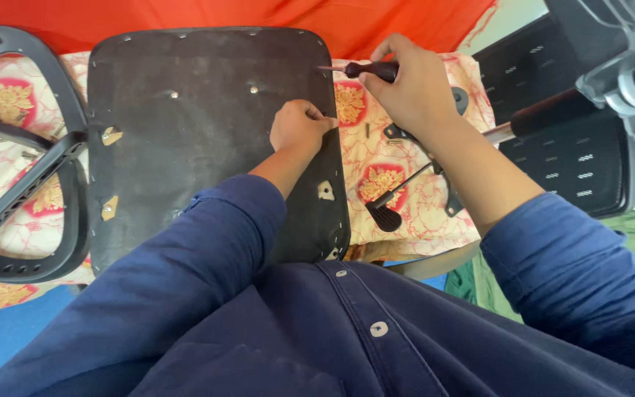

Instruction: The person uses a screwdriver to remove screws from the underside of a black chair seat. They work on multiple screw locations, loosening and removing fasteners while holding the seat steady with the other hand.

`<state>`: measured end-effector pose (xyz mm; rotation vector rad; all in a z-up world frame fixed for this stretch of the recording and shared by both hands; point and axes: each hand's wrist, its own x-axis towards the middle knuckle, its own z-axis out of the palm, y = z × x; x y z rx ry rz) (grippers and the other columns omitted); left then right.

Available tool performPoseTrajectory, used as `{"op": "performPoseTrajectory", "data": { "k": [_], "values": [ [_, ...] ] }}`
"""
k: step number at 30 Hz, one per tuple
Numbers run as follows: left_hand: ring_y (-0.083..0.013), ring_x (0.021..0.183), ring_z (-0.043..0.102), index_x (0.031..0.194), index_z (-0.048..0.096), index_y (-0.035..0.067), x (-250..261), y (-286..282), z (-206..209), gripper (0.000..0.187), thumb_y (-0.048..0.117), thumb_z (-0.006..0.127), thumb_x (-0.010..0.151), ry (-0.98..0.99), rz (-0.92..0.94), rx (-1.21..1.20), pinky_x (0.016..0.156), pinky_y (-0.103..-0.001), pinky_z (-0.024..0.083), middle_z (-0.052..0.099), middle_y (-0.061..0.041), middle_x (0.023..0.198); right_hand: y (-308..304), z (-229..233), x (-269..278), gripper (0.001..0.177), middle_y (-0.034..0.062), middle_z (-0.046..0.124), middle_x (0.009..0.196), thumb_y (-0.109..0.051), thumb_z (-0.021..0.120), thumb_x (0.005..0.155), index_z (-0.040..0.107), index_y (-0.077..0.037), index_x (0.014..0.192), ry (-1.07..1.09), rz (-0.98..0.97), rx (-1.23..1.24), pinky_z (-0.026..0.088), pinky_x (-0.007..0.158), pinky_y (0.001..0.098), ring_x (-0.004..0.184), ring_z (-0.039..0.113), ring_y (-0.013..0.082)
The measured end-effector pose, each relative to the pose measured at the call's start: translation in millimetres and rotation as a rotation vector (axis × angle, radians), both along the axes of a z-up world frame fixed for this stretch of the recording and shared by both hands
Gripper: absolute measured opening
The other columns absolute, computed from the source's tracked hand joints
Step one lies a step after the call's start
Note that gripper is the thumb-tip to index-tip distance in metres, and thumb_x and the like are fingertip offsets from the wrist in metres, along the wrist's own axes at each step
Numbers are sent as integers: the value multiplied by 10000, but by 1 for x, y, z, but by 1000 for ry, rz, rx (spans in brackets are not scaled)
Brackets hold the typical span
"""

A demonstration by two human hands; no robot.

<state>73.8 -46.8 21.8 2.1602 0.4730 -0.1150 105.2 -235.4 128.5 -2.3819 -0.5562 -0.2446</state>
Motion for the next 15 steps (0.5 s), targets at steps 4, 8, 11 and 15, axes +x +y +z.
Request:
{"op": "performPoseTrajectory", "data": {
  "k": [4, 8, 11, 15],
  "values": [
    [-236, 791, 734, 740, 759, 139, -1, -2, -3, 243, 329, 901, 682, -54, 15, 22, 707, -390, 543, 754, -44, 790, 6, 24, -16, 304, 110, 673, 708, -295, 828, 933, 672, -36, 899, -55, -44, 14, 484, 578, 371, 610, 665, 247],
    [-223, 787, 738, 747, 760, 142, -1, 0, -5, 235, 330, 892, 698, -42, 5, 1, 705, -384, 543, 756, -31, 784, 15, 32, -17, 331, 101, 664, 665, -285, 797, 965, 633, -22, 849, -91, -91, -20, 460, 538, 374, 565, 643, 242],
    [-215, 787, 735, 750, 764, 140, -2, 1, -3, 240, 322, 903, 677, -63, -22, 0, 701, -378, 538, 754, -22, 780, 20, 29, -14, 345, 109, 651, 659, -278, 788, 967, 609, -10, 845, -85, -56, 14, 462, 537, 369, 553, 636, 238],
    [-198, 787, 737, 776, 772, 146, -5, 4, 1, 214, 305, 891, 695, -40, -59, -24, 700, -366, 543, 763, -14, 786, 25, 24, -11, 348, 122, 626, 625, -273, 782, 958, 603, -4, 828, -27, -54, 18, 459, 535, 372, 525, 617, 246]
  ]
}}
